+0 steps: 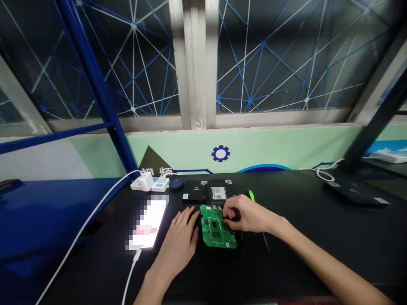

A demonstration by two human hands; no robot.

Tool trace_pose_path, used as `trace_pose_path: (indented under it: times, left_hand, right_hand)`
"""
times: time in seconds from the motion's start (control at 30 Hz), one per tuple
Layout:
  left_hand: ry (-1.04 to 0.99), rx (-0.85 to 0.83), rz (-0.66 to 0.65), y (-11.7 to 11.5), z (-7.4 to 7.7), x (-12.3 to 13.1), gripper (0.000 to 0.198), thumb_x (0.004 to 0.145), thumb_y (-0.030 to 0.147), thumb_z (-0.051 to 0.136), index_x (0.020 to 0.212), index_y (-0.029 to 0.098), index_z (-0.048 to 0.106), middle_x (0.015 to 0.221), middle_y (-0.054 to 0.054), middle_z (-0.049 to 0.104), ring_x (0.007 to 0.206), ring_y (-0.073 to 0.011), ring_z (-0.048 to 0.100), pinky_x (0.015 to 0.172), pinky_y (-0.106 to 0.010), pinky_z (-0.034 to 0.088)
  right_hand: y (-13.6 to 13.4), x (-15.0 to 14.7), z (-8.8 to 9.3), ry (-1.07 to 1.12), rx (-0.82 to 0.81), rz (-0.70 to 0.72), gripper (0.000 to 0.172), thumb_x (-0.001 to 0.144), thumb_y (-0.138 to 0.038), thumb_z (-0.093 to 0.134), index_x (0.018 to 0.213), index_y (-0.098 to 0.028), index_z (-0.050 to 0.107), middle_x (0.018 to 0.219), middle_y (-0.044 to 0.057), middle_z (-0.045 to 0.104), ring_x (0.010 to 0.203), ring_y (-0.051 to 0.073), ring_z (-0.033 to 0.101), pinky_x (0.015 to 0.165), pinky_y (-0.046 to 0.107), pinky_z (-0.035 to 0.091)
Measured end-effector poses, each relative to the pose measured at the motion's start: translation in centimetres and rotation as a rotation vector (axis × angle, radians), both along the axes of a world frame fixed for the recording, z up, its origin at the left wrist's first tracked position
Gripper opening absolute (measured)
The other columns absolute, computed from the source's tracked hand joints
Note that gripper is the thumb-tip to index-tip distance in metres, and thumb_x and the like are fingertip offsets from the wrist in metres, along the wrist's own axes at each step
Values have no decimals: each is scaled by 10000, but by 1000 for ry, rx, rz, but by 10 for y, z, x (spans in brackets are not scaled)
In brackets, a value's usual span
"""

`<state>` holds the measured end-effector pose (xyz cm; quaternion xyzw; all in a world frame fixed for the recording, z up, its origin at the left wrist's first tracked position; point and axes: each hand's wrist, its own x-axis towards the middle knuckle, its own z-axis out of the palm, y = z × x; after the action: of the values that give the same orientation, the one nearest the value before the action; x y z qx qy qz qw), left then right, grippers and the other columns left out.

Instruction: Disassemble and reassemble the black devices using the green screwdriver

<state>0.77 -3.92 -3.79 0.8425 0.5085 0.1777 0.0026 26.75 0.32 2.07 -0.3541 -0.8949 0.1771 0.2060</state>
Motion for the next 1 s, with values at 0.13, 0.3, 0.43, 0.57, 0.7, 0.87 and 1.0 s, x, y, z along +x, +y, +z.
trace_pose_path:
  times: [0.13,0.3,0.43,0.57,0.7,0.87,1.0]
  left_hand:
    - [-11,-5,11,-2,2,1,439,1008,272,374,1444,235,415,1511,-73,426,1410,-263,370,1162,-506,316]
    - [-15,6,8,-3,1,1,435,1008,269,369,1439,237,419,1506,-76,433,1409,-264,373,1161,-518,314]
    - [-26,8,5,-2,0,0,436,1009,267,366,1442,246,412,1513,-67,424,1411,-260,370,1164,-508,312]
    - [-36,10,-4,-2,0,0,430,1010,262,366,1437,244,416,1511,-70,429,1416,-254,362,1165,-497,315]
    - [-38,6,-6,-3,0,0,428,1010,258,361,1434,241,418,1508,-78,435,1411,-258,371,1159,-505,321]
    - [-49,14,-7,-2,-1,0,429,1008,255,368,1434,251,416,1500,-69,446,1405,-254,381,1158,-502,322]
    - [-27,-3,-1,-2,0,0,434,1014,264,360,1445,242,405,1512,-71,429,1418,-251,360,1166,-500,309]
  right_hand:
    - [3,11,1,180,-104,-25,68,813,-227,644,790,-164,653,710,-1,598,599,111,520,551,222,424]
    - [8,22,5,334,-191,-55,171,835,-321,675,827,-149,673,691,4,595,591,115,516,568,239,450]
    - [10,25,5,422,-243,-96,207,827,-355,697,839,-149,678,684,3,591,604,117,509,587,249,449]
    - [13,29,7,557,-344,-118,248,783,-382,747,832,-149,678,674,2,589,591,114,511,571,246,442]
    - [17,36,7,727,-367,-183,302,702,-415,801,814,-159,685,681,16,633,590,138,574,558,256,479]
    - [26,44,-2,889,-305,-239,339,697,-453,791,863,-169,709,700,39,686,660,191,646,561,276,511]
    - [30,47,-5,988,-306,-242,323,682,-436,818,834,-173,710,721,39,704,670,189,660,551,262,501]
